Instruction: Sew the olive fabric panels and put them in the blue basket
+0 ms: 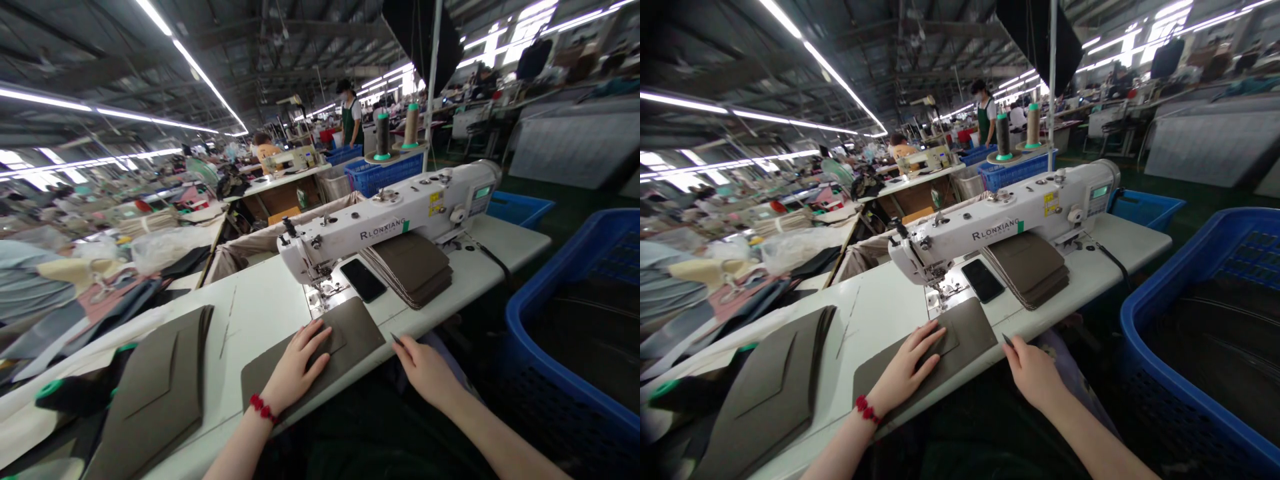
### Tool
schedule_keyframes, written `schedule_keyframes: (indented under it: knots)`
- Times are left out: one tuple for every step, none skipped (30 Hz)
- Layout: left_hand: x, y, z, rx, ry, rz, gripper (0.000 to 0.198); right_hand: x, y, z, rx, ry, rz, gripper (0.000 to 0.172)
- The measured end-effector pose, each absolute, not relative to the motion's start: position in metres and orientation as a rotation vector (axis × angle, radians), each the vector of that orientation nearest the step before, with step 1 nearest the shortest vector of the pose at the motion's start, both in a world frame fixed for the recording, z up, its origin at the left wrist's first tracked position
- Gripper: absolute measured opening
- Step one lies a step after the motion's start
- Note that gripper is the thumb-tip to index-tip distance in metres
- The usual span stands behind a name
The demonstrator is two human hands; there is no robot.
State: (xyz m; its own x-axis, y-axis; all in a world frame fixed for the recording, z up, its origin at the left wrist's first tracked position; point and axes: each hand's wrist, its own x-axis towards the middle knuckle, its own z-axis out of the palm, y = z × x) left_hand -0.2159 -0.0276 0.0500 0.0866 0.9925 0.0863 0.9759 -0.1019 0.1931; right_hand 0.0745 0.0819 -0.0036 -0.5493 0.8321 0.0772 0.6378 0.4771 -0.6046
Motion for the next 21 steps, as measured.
schedule_keyframes:
  knots:
    - [-0.220,-0.030,0.047,2.186,2.137,0.332,0.047,0.080,0.084,-0.003,-1.249,-2.343,0.750,0.032]
    - [-0.225,-0.032,0.045,2.112,2.230,0.351,0.050,0.085,0.085,-0.003,-1.264,-2.313,0.758,0.033]
    - [-0.229,-0.034,0.043,2.041,2.304,0.353,0.056,0.089,0.086,-0.003,-1.273,-2.283,0.768,0.033]
    - [-0.233,-0.036,0.042,1.985,2.345,0.340,0.062,0.092,0.085,-0.002,-1.267,-2.257,0.777,0.033]
    - [-0.236,-0.038,0.041,1.941,2.360,0.325,0.068,0.093,0.084,-0.001,-1.243,-2.241,0.784,0.033]
    - [-0.238,-0.038,0.043,1.902,2.361,0.318,0.073,0.092,0.082,0.001,-1.208,-2.238,0.781,0.033]
    - [-0.238,-0.038,0.045,1.859,2.360,0.333,0.077,0.088,0.080,0.003,-1.163,-2.258,0.771,0.035]
    - [-0.238,-0.037,0.048,1.809,2.364,0.364,0.081,0.084,0.079,0.005,-1.113,-2.300,0.750,0.040]
    - [-0.237,-0.036,0.051,1.758,2.372,0.403,0.085,0.078,0.077,0.007,-1.069,-2.356,0.722,0.045]
    - [-0.235,-0.035,0.055,1.711,2.378,0.439,0.087,0.073,0.076,0.009,-1.039,-2.418,0.686,0.048]
    - [-0.233,-0.035,0.059,1.675,2.375,0.467,0.084,0.068,0.076,0.010,-1.024,-2.476,0.643,0.050]
    - [-0.230,-0.036,0.063,1.653,2.360,0.483,0.076,0.064,0.076,0.011,-1.024,-2.520,0.600,0.049]
    - [-0.227,-0.039,0.067,1.642,2.333,0.490,0.065,0.063,0.077,0.012,-1.040,-2.541,0.561,0.047]
    - [-0.225,-0.044,0.072,1.633,2.300,0.488,0.053,0.064,0.079,0.011,-1.070,-2.540,0.530,0.045]
    - [-0.223,-0.051,0.077,1.626,2.264,0.485,0.041,0.068,0.081,0.010,-1.106,-2.526,0.516,0.043]
    - [-0.223,-0.059,0.084,1.615,2.220,0.491,0.032,0.075,0.082,0.008,-1.140,-2.505,0.519,0.040]
    - [-0.225,-0.069,0.092,1.595,2.172,0.517,0.025,0.083,0.084,0.005,-1.174,-2.485,0.538,0.037]
    - [-0.231,-0.080,0.102,1.559,2.135,0.571,0.022,0.094,0.086,0.001,-1.204,-2.471,0.570,0.035]
    - [-0.240,-0.091,0.112,1.502,2.120,0.656,0.022,0.106,0.088,-0.005,-1.229,-2.465,0.613,0.034]
    - [-0.254,-0.103,0.124,1.420,2.125,0.772,0.026,0.118,0.089,-0.011,-1.249,-2.464,0.663,0.034]
    - [-0.271,-0.114,0.136,1.312,2.183,0.905,0.033,0.129,0.091,-0.017,-1.258,-2.462,0.716,0.036]
